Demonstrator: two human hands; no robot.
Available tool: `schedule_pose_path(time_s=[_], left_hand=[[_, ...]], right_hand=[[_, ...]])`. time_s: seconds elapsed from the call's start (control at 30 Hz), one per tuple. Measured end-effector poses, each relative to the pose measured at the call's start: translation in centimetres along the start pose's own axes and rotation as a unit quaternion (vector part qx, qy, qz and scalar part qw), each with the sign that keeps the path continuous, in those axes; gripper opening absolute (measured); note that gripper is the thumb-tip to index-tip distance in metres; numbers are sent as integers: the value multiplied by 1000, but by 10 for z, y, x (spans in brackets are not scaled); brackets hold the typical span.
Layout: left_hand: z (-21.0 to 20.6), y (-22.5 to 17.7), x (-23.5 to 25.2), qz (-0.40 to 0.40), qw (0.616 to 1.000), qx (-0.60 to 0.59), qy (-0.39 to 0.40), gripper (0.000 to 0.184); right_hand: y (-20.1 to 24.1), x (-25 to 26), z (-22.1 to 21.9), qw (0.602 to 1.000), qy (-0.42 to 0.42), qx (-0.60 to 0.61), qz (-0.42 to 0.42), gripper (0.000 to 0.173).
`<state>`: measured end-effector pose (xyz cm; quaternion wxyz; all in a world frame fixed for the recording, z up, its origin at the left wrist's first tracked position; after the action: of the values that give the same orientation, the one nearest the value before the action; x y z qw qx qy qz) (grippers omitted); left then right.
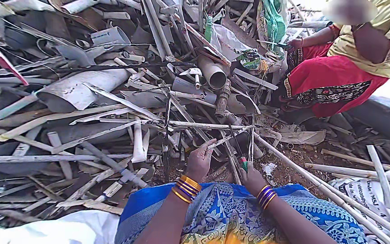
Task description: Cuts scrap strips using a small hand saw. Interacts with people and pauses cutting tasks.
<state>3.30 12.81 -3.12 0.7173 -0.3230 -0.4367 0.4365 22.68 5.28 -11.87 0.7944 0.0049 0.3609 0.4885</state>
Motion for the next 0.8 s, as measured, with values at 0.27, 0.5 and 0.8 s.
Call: schedule_pose_path(time_s=[0.27,0.5,0.8], left_hand=[[3,21,3,110,987,-105,-41,35],[13,24,6,125,989,-65,-51,34],[6,15,5,89,995,23,-29,62]], right_hand=[[-15,16,-7,999,4,-31,-25,54],[2,-8,-13,998,12,-51,32,55],[35,-68,-40,830,242,500,62,32]])
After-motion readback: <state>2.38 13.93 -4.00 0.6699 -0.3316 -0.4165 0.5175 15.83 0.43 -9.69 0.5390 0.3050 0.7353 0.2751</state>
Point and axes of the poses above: each hand's wrist, its own x-axis towards the middle knuckle, its own z-axis out of the back of the hand, y = z × x, the point moved 9 cm from there along x, towards the middle knuckle, and after that the axes turned 8 degrees about -z, right-handed, at the moved point
